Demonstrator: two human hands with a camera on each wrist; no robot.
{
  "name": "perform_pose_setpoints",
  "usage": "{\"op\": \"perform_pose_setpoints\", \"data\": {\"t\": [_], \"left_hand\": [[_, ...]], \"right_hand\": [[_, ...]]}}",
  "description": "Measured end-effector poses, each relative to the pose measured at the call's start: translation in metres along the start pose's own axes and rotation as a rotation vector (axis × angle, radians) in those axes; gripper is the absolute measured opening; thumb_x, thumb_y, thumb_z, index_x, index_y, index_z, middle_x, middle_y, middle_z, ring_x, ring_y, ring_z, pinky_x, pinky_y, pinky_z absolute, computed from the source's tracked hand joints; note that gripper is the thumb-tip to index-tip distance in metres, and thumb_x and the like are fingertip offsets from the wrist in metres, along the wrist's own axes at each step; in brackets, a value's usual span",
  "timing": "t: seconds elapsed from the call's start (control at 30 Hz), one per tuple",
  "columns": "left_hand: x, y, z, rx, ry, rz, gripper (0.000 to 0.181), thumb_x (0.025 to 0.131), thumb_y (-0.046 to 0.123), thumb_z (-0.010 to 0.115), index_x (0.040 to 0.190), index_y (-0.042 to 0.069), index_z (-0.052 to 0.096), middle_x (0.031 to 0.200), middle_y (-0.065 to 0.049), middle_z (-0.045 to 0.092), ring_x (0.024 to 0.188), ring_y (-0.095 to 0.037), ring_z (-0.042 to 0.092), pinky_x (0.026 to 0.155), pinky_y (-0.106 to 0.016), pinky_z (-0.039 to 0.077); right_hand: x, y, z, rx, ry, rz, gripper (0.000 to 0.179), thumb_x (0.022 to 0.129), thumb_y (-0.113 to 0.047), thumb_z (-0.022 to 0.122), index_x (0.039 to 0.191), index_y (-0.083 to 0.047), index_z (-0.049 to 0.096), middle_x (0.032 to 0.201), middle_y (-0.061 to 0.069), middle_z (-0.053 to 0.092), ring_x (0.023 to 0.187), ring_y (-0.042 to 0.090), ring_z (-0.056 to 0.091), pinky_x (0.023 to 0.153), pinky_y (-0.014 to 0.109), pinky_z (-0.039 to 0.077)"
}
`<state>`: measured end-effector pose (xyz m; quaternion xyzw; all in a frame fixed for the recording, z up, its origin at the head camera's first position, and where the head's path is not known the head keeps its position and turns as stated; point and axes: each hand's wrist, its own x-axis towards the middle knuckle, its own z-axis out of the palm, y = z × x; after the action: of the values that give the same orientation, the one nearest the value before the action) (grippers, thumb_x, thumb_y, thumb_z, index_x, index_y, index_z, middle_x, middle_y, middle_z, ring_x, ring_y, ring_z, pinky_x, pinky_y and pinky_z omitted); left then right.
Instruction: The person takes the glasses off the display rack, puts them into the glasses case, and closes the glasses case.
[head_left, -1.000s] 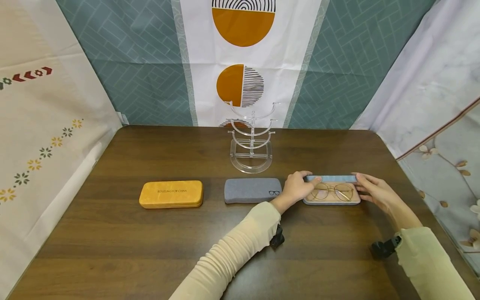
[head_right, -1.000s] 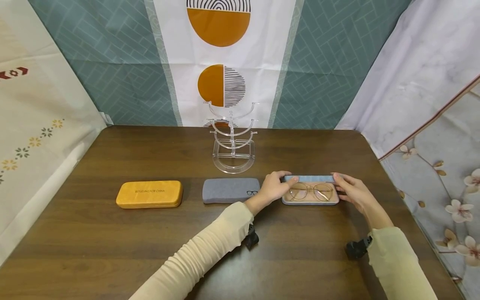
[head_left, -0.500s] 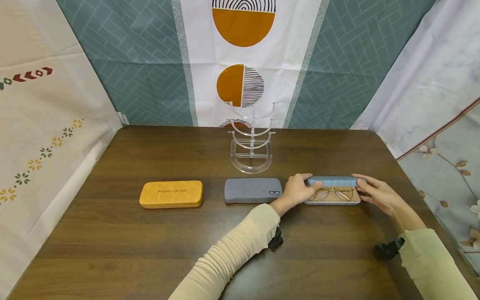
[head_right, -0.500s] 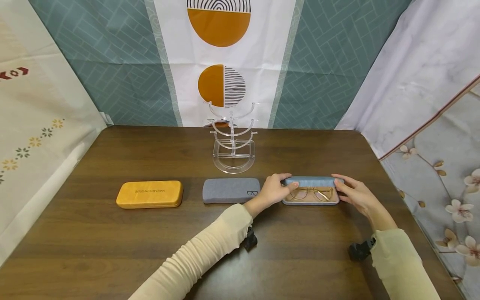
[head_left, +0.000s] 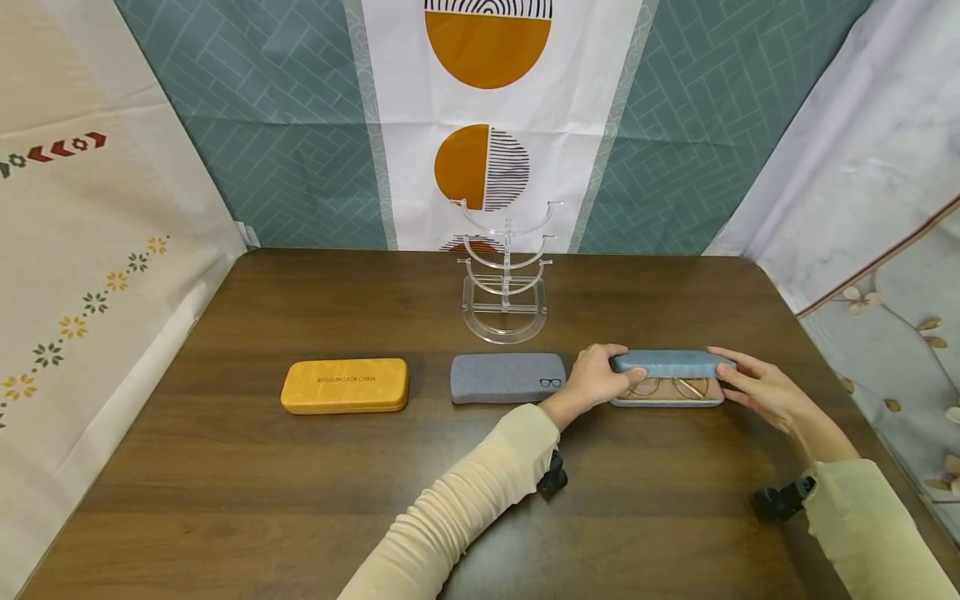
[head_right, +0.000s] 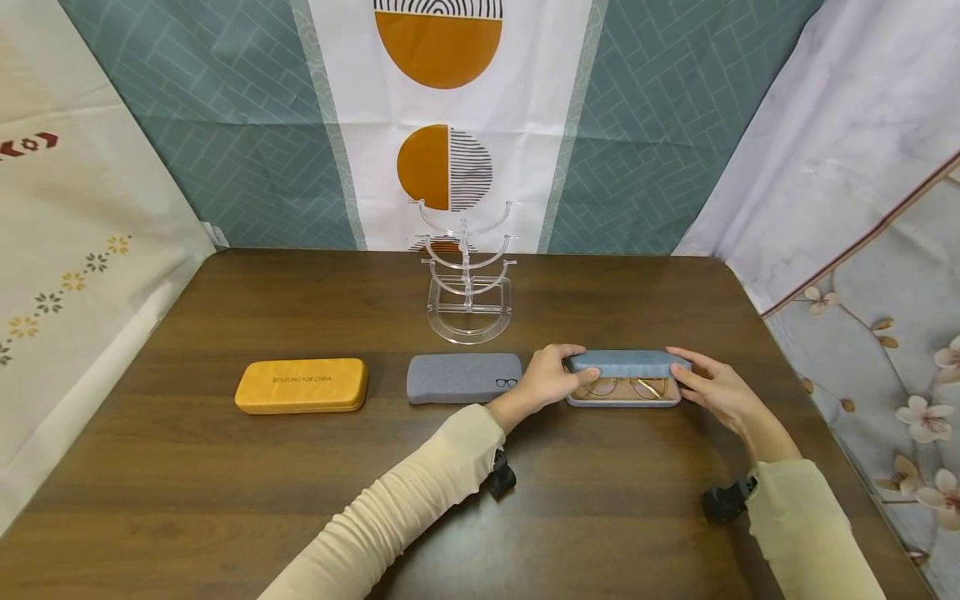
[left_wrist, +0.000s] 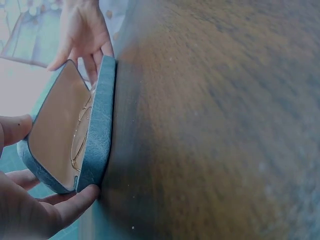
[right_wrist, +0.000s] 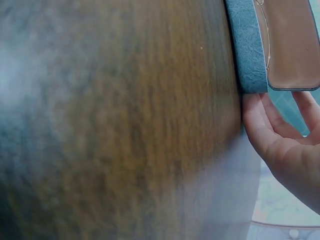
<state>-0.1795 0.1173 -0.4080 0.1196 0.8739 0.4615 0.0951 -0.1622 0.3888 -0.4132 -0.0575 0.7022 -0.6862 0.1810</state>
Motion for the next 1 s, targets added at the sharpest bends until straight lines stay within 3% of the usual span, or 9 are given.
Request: {"op": "perform_pose_setpoints", "data": {"t": [0.13, 0.2, 0.27, 0.37, 0.4, 0.53, 0.8, 1.0], "left_hand": [[0.0, -0.0007, 0.0012, 0.024, -0.022, 0.019, 0.048, 0.079, 0.033, 0.07, 0.12, 0.009, 0.06, 0.115, -0.005, 0.06, 0.106, -0.015, 0.051, 0.082, -0.018, 0.041], [-0.0009, -0.0017, 0.002, 0.026, -0.043, 0.03, 0.049, 0.08, 0.031, 0.07, 0.122, 0.009, 0.058, 0.117, -0.005, 0.058, 0.108, -0.015, 0.051, 0.083, -0.019, 0.041], [-0.0028, -0.0023, 0.0025, 0.023, -0.06, 0.032, 0.049, 0.08, 0.029, 0.07, 0.123, 0.009, 0.057, 0.119, -0.005, 0.056, 0.11, -0.015, 0.049, 0.085, -0.02, 0.042], [-0.0054, -0.0019, 0.0031, 0.055, -0.084, 0.046, 0.05, 0.081, 0.027, 0.07, 0.125, 0.01, 0.055, 0.125, -0.006, 0.051, 0.116, -0.018, 0.046, 0.089, -0.022, 0.041], [-0.0057, -0.0015, 0.0034, 0.065, -0.084, 0.047, 0.051, 0.08, 0.027, 0.07, 0.126, 0.01, 0.055, 0.126, -0.006, 0.05, 0.117, -0.018, 0.046, 0.089, -0.022, 0.041], [-0.0056, -0.0001, 0.004, 0.104, -0.085, 0.041, 0.053, 0.078, 0.029, 0.072, 0.126, 0.012, 0.055, 0.127, -0.006, 0.049, 0.116, -0.018, 0.046, 0.088, -0.022, 0.041], [-0.003, -0.0023, 0.0024, 0.083, -0.052, 0.016, 0.054, 0.073, 0.024, 0.077, 0.122, 0.014, 0.058, 0.123, -0.003, 0.053, 0.115, -0.019, 0.046, 0.089, -0.022, 0.041], [-0.0026, -0.0024, 0.0022, 0.091, -0.065, 0.002, 0.056, 0.071, 0.022, 0.079, 0.122, 0.014, 0.058, 0.123, -0.006, 0.05, 0.114, -0.02, 0.046, 0.09, -0.025, 0.041]], "right_hand": [[-0.0017, 0.0033, -0.0023, 0.025, -0.01, 0.002, 0.036, 0.094, -0.009, 0.048, 0.127, -0.023, 0.054, 0.109, -0.013, 0.052, 0.095, -0.001, 0.054, 0.077, 0.018, 0.048], [-0.0036, 0.0051, -0.0036, -0.014, 0.002, 0.031, 0.042, 0.094, -0.009, 0.05, 0.133, -0.024, 0.048, 0.13, 0.0, 0.045, 0.109, 0.003, 0.049, 0.078, 0.018, 0.048], [-0.0053, 0.0066, -0.0041, -0.071, 0.018, 0.062, 0.05, 0.093, -0.01, 0.051, 0.14, -0.022, 0.037, 0.147, 0.013, 0.022, 0.127, 0.013, 0.033, 0.08, 0.018, 0.047], [-0.007, 0.0082, -0.0036, -0.187, 0.047, 0.095, 0.06, 0.093, -0.014, 0.052, 0.145, -0.017, 0.023, 0.146, 0.023, -0.012, 0.135, 0.026, -0.001, 0.081, 0.014, 0.045], [-0.0069, 0.0091, -0.0035, -0.202, 0.049, 0.089, 0.06, 0.093, -0.014, 0.052, 0.145, -0.015, 0.022, 0.146, 0.023, -0.011, 0.133, 0.034, -0.006, 0.081, 0.013, 0.044], [-0.007, 0.0091, -0.0038, -0.258, 0.05, 0.084, 0.061, 0.093, -0.012, 0.053, 0.145, -0.011, 0.02, 0.148, 0.02, -0.003, 0.133, 0.036, -0.007, 0.082, 0.008, 0.041], [-0.0024, 0.0017, -0.002, -0.483, 0.071, 0.134, 0.069, 0.088, -0.024, 0.061, 0.144, -0.01, 0.023, 0.146, 0.026, 0.008, 0.131, 0.044, 0.007, 0.083, 0.01, 0.039], [-0.0002, 0.0028, -0.0009, -0.492, 0.079, 0.141, 0.071, 0.086, -0.021, 0.064, 0.144, -0.008, 0.024, 0.144, 0.028, 0.014, 0.129, 0.043, 0.017, 0.076, 0.007, 0.037]]}}
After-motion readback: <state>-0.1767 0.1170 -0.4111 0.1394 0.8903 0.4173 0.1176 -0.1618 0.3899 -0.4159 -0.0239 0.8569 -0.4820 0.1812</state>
